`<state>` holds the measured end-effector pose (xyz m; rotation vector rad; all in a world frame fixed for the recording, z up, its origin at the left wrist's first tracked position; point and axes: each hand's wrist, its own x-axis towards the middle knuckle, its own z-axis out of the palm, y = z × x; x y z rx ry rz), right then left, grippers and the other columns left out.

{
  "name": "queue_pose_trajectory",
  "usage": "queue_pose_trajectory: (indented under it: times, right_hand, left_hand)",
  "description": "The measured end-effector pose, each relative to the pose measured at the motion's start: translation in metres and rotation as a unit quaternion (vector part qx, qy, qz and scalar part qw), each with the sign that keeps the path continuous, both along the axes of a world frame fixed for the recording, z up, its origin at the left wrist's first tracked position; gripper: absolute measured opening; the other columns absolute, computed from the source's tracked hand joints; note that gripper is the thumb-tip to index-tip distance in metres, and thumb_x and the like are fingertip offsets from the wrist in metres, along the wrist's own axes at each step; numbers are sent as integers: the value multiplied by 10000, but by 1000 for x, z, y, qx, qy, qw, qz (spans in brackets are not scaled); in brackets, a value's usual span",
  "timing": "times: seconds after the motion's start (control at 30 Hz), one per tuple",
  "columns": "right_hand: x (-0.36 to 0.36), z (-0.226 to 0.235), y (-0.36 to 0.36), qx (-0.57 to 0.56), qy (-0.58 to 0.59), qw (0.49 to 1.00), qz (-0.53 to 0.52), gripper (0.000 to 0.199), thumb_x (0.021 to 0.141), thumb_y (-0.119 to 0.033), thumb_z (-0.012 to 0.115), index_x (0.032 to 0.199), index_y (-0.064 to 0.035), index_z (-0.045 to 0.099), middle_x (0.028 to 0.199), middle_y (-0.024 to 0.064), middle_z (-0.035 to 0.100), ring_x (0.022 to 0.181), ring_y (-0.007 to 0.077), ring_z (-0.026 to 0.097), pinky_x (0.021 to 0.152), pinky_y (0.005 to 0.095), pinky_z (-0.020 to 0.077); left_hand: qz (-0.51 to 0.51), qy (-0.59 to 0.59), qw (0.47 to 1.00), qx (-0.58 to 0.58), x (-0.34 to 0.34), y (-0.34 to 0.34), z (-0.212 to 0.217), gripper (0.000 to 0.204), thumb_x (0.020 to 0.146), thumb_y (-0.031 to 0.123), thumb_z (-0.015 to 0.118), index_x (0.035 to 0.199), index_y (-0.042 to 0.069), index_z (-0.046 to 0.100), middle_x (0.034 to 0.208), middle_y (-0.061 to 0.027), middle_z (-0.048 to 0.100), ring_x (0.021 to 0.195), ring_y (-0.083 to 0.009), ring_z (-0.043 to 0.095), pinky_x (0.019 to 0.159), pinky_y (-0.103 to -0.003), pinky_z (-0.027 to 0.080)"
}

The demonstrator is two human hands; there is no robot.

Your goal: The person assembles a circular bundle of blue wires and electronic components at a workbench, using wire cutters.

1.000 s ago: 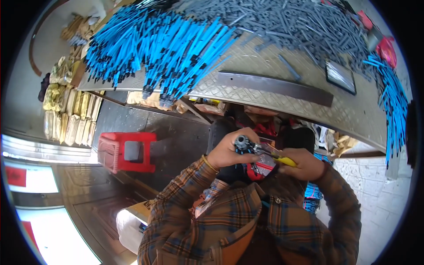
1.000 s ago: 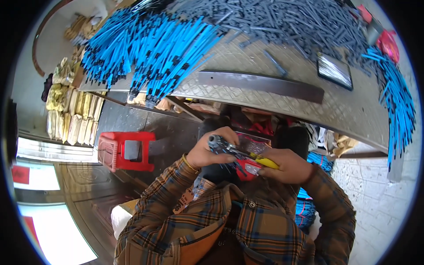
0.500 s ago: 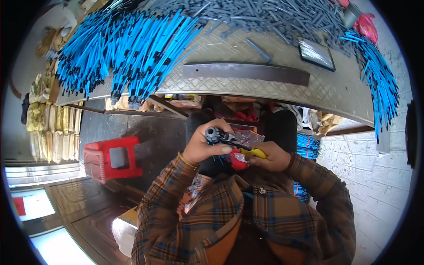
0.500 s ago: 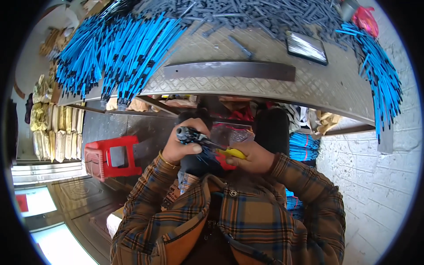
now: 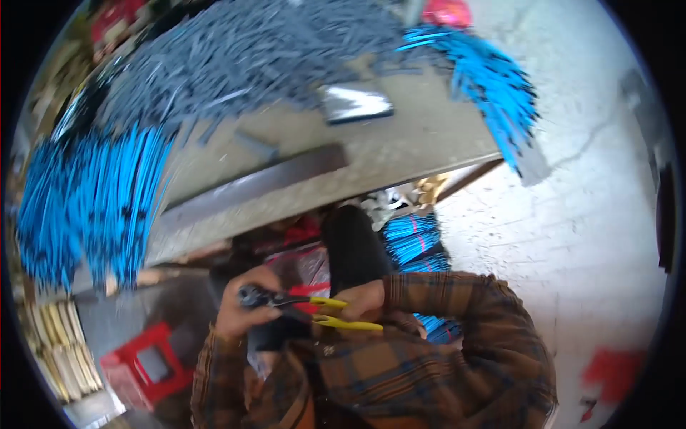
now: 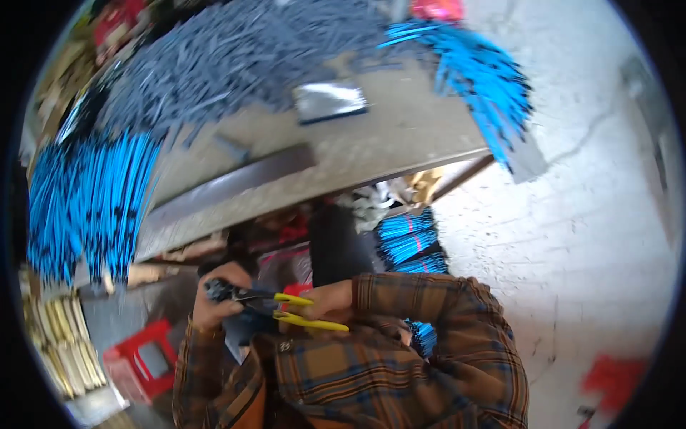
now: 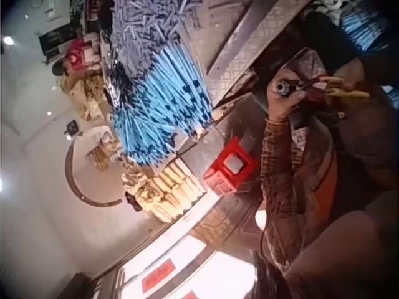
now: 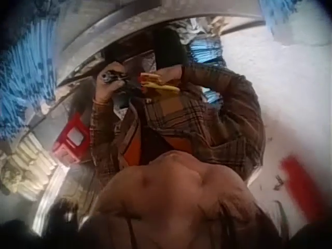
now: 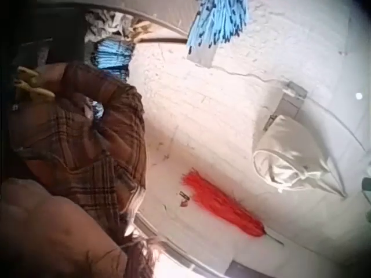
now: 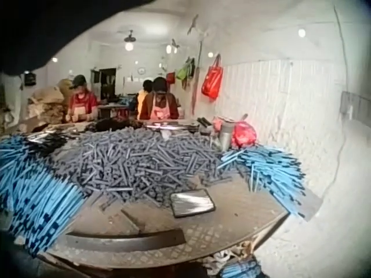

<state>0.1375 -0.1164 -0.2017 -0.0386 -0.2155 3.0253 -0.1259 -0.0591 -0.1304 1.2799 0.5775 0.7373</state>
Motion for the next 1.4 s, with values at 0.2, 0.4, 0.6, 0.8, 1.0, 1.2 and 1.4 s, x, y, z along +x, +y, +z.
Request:
queue_pose_trajectory:
  times: [0.2, 0.4, 0.6, 0.8, 1.0, 1.2, 1.4]
  right_hand:
    - [19, 108, 60, 604, -338, 721, 27, 772, 782, -390, 675, 1352, -20, 309, 1126, 110, 574, 973, 157, 581, 763, 279, 484]
    - [22, 71, 47, 483, -260, 836, -4, 574, 822, -223, 598, 1297, -6, 359, 1033, 102, 582, 860, 148, 598, 679, 284, 501]
    - [15, 93, 47, 858, -321, 369, -156, 582, 840, -305, 626, 1290, -4, 410, 1070, 62, 570, 947, 138, 556, 776, 247, 462]
    - [16, -8, -26, 116, -197, 967, -110, 563, 837, -215, 582, 1304, -9, 345, 963, 120, 588, 793, 176, 610, 653, 270, 510]
    - [25, 58, 30, 403, -230, 886, -18, 572, 836, -256, 590, 1308, -20, 367, 1006, 115, 591, 806, 179, 610, 673, 266, 508]
    - [23, 82, 33, 230, -310, 917, 102, 669, 810, -296, 629, 1344, -33, 322, 1041, 130, 569, 864, 198, 605, 711, 300, 508]
    - [10, 106, 34, 572, -269, 772, -66, 662, 789, -235, 678, 1326, -19, 356, 1102, 121, 546, 948, 184, 577, 799, 320, 481]
  left_hand:
    - [73, 22, 997, -18, 14, 4, -2, 368, 582, 135, 802, 874, 27, 606, 875, -61, 571, 811, -151, 551, 740, -272, 427]
    - [-24, 21, 999, 15, 18, 14, 0, 455, 595, 220, 817, 947, 16, 612, 868, -66, 570, 786, -159, 529, 713, -282, 401]
    - [109, 14, 994, -20, 10, 4, 4, 462, 593, 203, 822, 963, 22, 615, 889, -57, 569, 818, -159, 532, 745, -288, 407]
    - [-17, 16, 999, 26, 10, 8, 7, 373, 636, 108, 793, 950, 21, 612, 886, -42, 567, 836, -152, 533, 770, -291, 415]
    - [21, 8, 999, -49, 5, 1, 9, 373, 642, 66, 784, 971, 21, 613, 895, -33, 572, 857, -137, 541, 786, -280, 426]
    - [23, -19, 999, 18, 15, -8, 17, 353, 639, 30, 769, 950, 26, 602, 905, -16, 586, 851, -119, 551, 786, -277, 443]
    - [25, 9, 998, -63, 1, 0, 16, 459, 595, 113, 802, 997, 20, 600, 948, -46, 599, 872, -139, 559, 796, -280, 440]
